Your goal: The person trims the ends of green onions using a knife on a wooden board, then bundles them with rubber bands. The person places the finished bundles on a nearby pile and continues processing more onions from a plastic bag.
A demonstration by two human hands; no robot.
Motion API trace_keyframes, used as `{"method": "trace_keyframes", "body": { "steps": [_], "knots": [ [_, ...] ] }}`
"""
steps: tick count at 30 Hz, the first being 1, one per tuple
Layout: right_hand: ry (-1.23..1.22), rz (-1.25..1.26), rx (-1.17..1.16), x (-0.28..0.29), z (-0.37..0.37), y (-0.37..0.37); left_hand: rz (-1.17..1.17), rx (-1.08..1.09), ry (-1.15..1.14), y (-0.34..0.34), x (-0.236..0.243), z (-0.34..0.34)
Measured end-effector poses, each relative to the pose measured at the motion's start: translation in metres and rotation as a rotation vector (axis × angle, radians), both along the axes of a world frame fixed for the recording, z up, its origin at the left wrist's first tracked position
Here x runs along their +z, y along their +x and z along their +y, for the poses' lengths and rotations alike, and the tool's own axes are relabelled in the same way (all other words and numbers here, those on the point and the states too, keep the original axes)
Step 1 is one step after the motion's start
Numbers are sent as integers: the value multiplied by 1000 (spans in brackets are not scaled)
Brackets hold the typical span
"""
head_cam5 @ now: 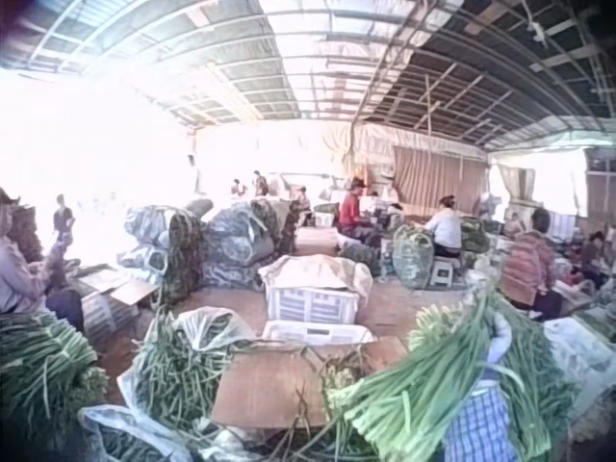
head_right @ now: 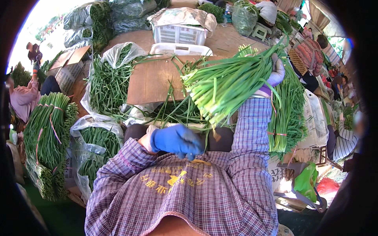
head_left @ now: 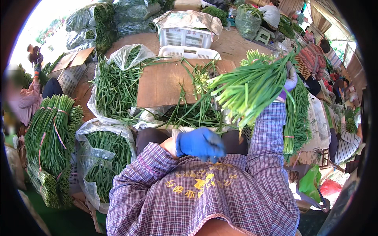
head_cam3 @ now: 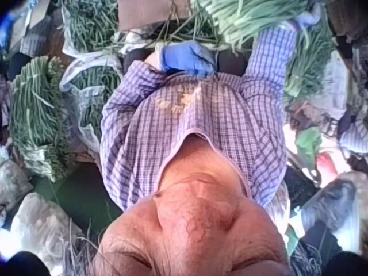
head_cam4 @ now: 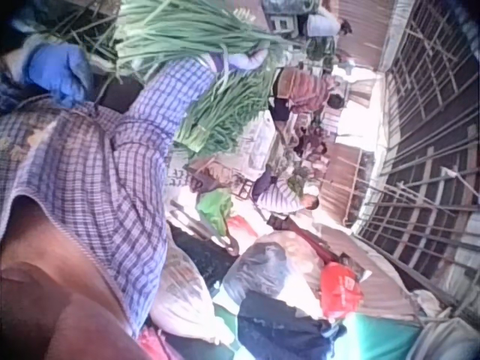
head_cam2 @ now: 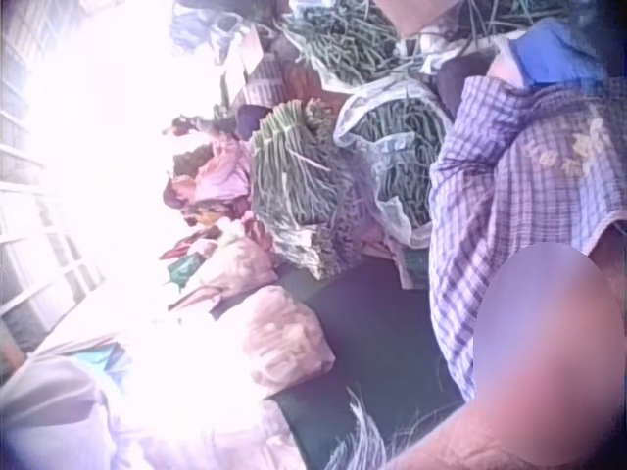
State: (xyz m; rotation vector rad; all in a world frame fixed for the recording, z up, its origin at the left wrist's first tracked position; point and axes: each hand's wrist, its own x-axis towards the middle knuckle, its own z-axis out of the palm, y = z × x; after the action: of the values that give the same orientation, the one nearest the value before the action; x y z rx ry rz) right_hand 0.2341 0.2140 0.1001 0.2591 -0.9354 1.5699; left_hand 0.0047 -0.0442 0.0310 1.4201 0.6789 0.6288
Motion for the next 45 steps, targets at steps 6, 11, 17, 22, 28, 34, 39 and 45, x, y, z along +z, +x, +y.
{"method": "trace_keyframes", "body": {
  "steps": [6,11,17,22,28,34,39,45],
  "knots": [
    [-316,47,-313,7,-15,-15,-22,85,-212,-4,-16,5],
    [-351,4,-309,-3,-8,-28,-874,76,-428,15,-8,16],
    [-415,30,-418,-3,-11,-32,-553,205,-296,0,-10,10],
    [-420,37,-487,6,-22,-34,-89,109,-216,-13,-20,3],
    [-392,-37,-506,-3,-17,-40,-581,553,-296,-17,-14,23],
    [-380,-37,-613,13,-27,-59,-545,740,-243,-10,-30,42],
    [-336,-83,-619,28,-15,-80,-213,768,-234,-24,-47,27],
    [-290,-27,-610,55,-22,-108,236,668,74,-18,-88,29]
  ]
}}
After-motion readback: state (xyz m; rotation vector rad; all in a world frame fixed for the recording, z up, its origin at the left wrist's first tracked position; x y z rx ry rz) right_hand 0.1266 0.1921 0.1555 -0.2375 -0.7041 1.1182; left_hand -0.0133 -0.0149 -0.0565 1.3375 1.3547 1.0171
